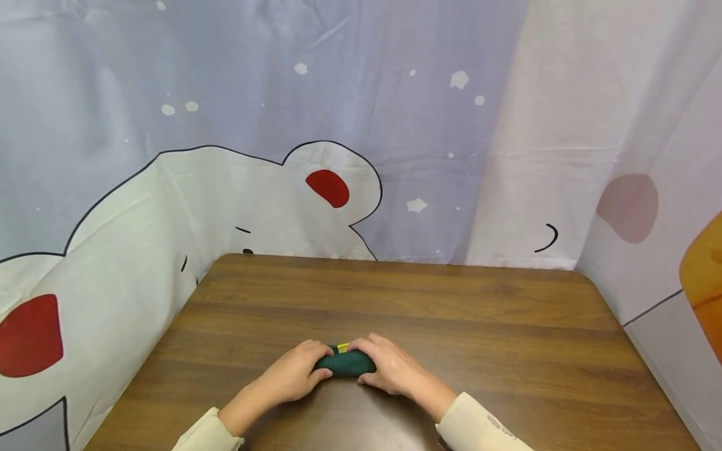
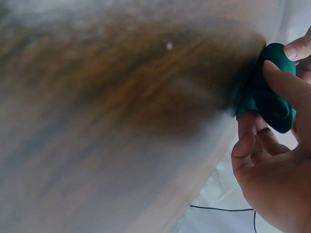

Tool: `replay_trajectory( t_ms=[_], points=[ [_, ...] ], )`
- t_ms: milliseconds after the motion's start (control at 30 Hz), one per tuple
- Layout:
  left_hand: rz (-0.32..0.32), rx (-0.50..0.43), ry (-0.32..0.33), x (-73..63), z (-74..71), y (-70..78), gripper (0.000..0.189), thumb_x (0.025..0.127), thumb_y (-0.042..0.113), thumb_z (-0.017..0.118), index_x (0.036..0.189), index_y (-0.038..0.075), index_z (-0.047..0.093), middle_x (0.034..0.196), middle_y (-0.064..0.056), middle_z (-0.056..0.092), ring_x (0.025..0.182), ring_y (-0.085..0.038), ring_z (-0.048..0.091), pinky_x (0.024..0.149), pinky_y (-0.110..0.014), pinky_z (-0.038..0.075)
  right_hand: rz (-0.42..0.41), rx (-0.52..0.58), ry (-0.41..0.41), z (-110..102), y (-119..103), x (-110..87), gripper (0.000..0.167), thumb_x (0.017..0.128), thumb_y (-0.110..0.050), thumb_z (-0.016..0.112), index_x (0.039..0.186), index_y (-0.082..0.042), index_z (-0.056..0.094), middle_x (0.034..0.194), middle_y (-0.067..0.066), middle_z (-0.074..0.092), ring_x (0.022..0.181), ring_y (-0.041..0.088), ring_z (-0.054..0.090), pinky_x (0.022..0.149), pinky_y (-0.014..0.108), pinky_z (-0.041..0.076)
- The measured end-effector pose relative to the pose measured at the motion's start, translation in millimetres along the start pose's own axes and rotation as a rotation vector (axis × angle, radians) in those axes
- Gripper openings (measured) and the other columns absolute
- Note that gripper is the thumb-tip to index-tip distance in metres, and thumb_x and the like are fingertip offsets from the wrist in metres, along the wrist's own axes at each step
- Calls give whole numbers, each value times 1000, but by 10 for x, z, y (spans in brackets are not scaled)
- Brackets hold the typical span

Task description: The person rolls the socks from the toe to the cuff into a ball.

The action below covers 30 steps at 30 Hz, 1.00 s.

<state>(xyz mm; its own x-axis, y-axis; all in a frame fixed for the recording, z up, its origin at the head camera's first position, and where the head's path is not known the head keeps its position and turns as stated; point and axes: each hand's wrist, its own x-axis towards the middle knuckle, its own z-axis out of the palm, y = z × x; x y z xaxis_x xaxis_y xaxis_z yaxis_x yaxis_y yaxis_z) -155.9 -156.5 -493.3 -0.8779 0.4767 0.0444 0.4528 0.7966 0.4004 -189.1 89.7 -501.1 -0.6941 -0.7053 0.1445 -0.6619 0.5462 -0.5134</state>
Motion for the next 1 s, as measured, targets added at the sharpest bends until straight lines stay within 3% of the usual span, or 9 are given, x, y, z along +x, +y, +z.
replay_trajectory(
  t_ms=[167,367,533,700,1000],
  points=[
    [-7,-15,-7,-9,-30,6,27,96,27,71,117,9,69,110,2,65,101,-12,54,90,-35,52,-8,0,35,8,9,-9,41,87,-25,82,124,-20,65,111,-6,61,94,10,59,81,32,52],
    [11,12,47,-21,-11,-4,32,95,27,73,120,10,67,111,3,60,106,-13,54,93,-35,51,-4,25,40,-2,32,19,34,89,-26,79,120,-19,68,108,-5,63,91,8,58,80,29,51],
    [49,75,105,-30,7,1,35,89,25,80,118,13,64,113,1,62,109,-15,56,95,-37,52,-8,32,24,-27,52,62,30,90,-27,78,117,-17,70,105,-5,64,88,9,57,78,29,50],
    [75,142,139,-13,24,-4,30,89,25,79,113,12,65,110,1,63,106,-15,58,93,-35,53,31,55,-18,-54,69,106,29,92,-29,76,117,-16,71,104,-5,64,88,9,57,78,29,49],
    [77,113,85,31,29,-43,25,92,20,76,112,9,65,108,-2,67,104,-17,62,92,-35,54,58,5,-39,-31,62,87,37,91,-31,76,125,-18,67,108,-5,61,92,10,56,80,30,50]
  ],
)
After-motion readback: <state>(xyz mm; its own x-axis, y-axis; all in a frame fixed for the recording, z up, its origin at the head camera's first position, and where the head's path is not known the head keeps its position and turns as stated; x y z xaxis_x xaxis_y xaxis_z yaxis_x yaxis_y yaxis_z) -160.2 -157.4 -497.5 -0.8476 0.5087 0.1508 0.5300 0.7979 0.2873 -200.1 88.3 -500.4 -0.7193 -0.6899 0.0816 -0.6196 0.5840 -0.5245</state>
